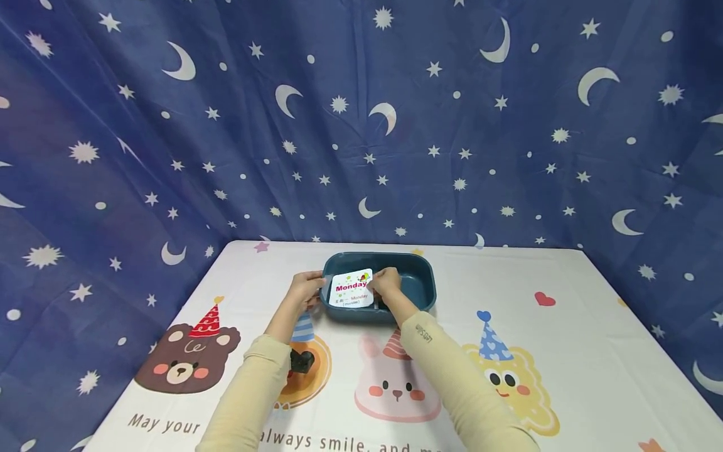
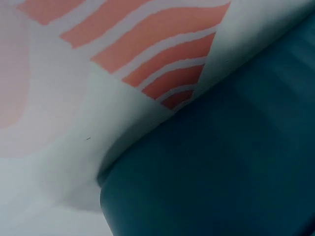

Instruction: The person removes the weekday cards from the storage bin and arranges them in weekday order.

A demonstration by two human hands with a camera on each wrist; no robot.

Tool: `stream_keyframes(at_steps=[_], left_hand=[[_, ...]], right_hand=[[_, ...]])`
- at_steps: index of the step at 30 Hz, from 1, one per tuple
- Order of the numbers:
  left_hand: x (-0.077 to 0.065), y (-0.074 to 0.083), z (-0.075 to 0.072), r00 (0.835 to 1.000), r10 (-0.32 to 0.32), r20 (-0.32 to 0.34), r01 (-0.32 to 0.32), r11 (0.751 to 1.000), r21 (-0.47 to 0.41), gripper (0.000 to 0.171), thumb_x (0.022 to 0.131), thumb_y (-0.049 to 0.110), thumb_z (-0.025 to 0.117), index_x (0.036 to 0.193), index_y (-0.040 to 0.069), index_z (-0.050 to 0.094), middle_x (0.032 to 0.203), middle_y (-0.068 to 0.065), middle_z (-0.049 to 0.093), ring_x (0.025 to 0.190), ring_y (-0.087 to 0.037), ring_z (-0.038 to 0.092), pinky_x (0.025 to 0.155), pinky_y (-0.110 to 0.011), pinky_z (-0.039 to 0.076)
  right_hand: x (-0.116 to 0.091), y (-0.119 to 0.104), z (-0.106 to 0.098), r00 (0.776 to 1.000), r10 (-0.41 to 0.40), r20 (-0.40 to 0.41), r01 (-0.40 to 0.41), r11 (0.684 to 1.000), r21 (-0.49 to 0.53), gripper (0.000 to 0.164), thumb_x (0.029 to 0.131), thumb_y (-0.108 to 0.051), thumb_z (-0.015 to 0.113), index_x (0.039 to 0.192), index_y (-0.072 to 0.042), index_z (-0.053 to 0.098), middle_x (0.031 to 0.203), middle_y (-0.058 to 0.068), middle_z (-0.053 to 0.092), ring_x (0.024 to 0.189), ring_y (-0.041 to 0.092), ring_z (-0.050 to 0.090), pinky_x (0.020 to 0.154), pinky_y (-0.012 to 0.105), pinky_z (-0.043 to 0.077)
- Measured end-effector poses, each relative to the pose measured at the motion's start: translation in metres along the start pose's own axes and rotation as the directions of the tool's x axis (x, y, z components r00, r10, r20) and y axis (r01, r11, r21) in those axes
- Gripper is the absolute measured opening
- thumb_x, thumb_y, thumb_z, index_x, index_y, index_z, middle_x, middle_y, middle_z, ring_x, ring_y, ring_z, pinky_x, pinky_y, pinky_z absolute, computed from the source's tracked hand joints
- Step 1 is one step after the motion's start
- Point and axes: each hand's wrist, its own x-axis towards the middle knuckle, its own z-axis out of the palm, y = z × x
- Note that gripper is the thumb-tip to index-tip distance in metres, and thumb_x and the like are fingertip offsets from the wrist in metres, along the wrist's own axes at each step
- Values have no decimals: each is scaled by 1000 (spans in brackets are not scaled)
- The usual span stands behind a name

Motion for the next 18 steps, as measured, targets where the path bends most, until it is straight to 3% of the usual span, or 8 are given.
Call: stream_keyframes(at_steps=[5, 9, 12, 14, 16, 18], left_hand=[[-1, 2, -1, 1000, 2, 7, -2, 1000, 3, 41, 95, 8, 51, 136, 0, 47, 126, -22, 55, 73, -11, 60, 49, -16, 40], [-2, 3, -2, 1000, 8, 7, -8, 1000, 9, 42, 96, 8, 51, 136, -1, 46, 128, -21, 55, 81, -15, 62, 52, -16, 44], [-3, 3, -2, 1000, 15, 3, -15, 1000, 10, 42, 96, 8, 51, 136, -1, 46, 128, -22, 54, 87, -19, 63, 55, -17, 48], [-3, 2, -1, 1000, 15, 3, -15, 1000, 14, 42, 96, 9, 51, 136, -1, 46, 129, -22, 54, 92, -21, 63, 57, -17, 48], [-4, 1, -1, 1000, 13, -1, -13, 1000, 19, 41, 96, 9, 51, 136, -1, 46, 129, -21, 54, 94, -22, 63, 57, -17, 48], [-4, 0, 0, 1000, 11, 0, -11, 1000, 22, 41, 96, 9, 51, 136, -1, 46, 130, -21, 54, 94, -22, 62, 57, -18, 47]], right_hand=[[-15, -6, -8, 999, -43, -22, 42, 998, -46, 13, 72, 7, 72, 75, 0, 61, 82, 11, 61, 61, 14, 48, 47, 20, 40], [-11, -8, -9, 1000, 14, 28, -13, 1000, -12, 10, 77, 4, 69, 85, 3, 64, 79, 10, 60, 49, 12, 47, 46, 22, 46], [-2, -4, -8, 994, 24, 111, -27, 999, 29, 13, 82, -1, 65, 94, 3, 64, 84, 12, 62, 53, 14, 52, 52, 26, 51], [25, 16, 4, 986, -8, 164, 0, 999, 51, 12, 83, -3, 63, 94, 1, 61, 83, 13, 61, 54, 16, 55, 52, 29, 53], [53, 39, 15, 970, -89, 227, 72, 994, 84, 12, 84, -4, 59, 95, -2, 56, 80, 14, 59, 55, 18, 57, 48, 29, 52], [63, 46, 20, 959, -90, 269, 72, 994, 77, 20, 83, -1, 57, 102, -3, 52, 83, 16, 60, 59, 22, 61, 50, 32, 53]])
